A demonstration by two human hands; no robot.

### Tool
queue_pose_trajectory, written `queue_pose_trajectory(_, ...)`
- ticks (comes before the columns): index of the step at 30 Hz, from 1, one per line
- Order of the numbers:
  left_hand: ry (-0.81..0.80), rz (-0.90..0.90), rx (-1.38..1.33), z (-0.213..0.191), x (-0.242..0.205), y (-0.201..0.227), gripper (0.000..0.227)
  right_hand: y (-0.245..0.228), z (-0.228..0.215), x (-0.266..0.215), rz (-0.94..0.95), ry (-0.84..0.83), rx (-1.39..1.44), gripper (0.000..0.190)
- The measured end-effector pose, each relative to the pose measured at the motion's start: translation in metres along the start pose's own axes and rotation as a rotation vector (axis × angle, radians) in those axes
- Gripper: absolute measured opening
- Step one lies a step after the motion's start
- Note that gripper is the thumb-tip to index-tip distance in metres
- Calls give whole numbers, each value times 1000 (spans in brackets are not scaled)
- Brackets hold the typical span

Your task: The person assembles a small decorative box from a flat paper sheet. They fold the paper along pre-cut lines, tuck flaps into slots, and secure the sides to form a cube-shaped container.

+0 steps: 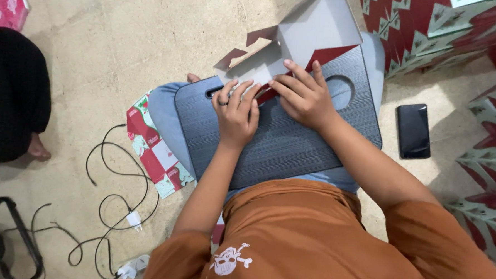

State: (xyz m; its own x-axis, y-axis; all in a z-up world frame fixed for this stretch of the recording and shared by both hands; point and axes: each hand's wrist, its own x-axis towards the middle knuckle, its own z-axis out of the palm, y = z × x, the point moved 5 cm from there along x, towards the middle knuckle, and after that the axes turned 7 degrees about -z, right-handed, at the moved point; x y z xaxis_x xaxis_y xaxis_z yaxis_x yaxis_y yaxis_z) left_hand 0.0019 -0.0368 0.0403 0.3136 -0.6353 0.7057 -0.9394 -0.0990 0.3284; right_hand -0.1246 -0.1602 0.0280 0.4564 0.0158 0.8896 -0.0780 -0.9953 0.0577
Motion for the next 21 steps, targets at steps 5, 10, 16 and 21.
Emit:
queue_pose_trajectory(5, 19, -2, -39, 3, -4, -10, 32, -4, -1, 7, -12, -36, -113, 42)
queue_pose_trajectory(10, 11, -76, -164, -2, -8, -16, 34, -12, 8, 1, -77, -56, -106, 39)
queue_pose_trajectory(16, 6, -90, -244, -1, -9, -17, 25, -16, 8, -2, -109, -102, 2, 34)
queue_pose_trajectory(21, 40, -102, -288, -2, -7, -14, 18, -17, 8, -6, -117, -73, 144, 37)
